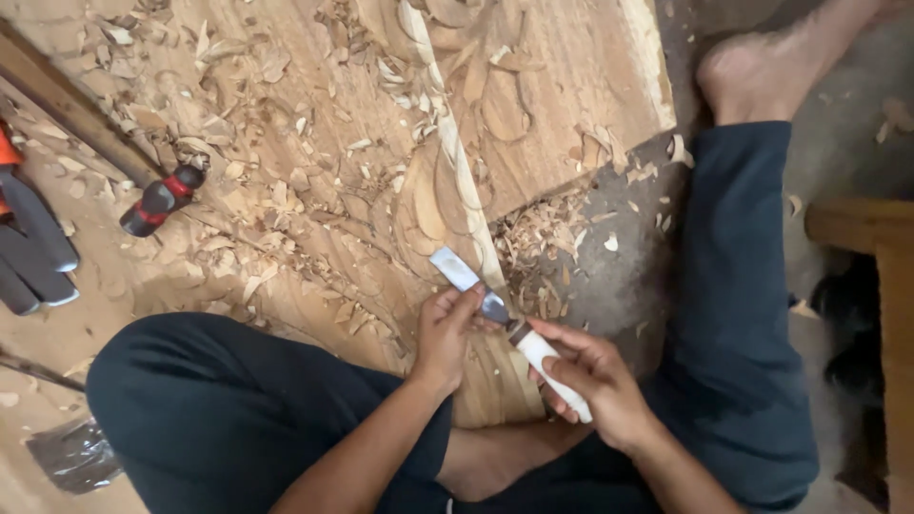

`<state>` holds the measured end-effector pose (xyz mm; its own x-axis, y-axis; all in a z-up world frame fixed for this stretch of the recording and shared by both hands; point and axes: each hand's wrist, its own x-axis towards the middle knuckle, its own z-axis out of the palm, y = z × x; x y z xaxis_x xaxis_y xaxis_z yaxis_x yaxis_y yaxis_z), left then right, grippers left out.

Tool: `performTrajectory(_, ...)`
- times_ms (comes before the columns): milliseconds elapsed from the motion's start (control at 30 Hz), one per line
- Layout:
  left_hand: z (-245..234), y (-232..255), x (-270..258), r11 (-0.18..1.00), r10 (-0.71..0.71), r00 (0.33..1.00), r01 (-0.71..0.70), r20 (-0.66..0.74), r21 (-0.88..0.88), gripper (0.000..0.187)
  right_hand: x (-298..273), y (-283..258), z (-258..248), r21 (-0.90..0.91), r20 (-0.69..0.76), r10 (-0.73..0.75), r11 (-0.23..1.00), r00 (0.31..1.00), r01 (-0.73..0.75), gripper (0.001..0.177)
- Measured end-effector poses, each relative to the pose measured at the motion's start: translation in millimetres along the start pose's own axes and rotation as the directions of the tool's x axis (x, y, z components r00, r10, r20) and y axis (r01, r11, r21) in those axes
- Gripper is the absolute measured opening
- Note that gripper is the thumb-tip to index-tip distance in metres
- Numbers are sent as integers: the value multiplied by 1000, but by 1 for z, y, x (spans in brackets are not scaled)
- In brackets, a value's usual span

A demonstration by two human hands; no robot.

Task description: The person carves a floral design into a wooden board by striking a chisel with a hammer and then using the chisel by hand to refine the details. They switch between various chisels and occasionally clear away wood shavings to reveal the work surface.

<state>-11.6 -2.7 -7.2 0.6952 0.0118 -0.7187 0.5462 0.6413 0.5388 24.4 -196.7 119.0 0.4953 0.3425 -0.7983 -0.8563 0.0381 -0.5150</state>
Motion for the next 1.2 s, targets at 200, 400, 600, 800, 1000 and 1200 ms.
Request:
performTrajectory(200,3,8,6,1000,29,1000,-29,1,-11,22,-25,58,-69,-61,-336,-267,963,903,262,47)
performTrajectory(400,1,24,18,995,93,995,-92,25,-34,19,-10,36,17,-454,-474,-645,762,599,462,56)
performTrajectory(600,-9,-2,9,999,32,999,-32,7,0,23,-46,75,-36,-128,-507,-692,650,514,749,55)
performTrajectory(800,-6,2,9,996,65,998,-65,-3,-57,23,-4,46,46,-261,-340,-764,637,548,725,51)
performTrajectory(1000,-18,17,-2,983,26,988,2,150,-185,23,-28,-12,85,-372,-280,235,867,931,-331,58)
performTrajectory(1200,-55,60,-40,930,341,838,-237,426,-280,26,-57,29,95,-760,271,-682,282,679,586,58)
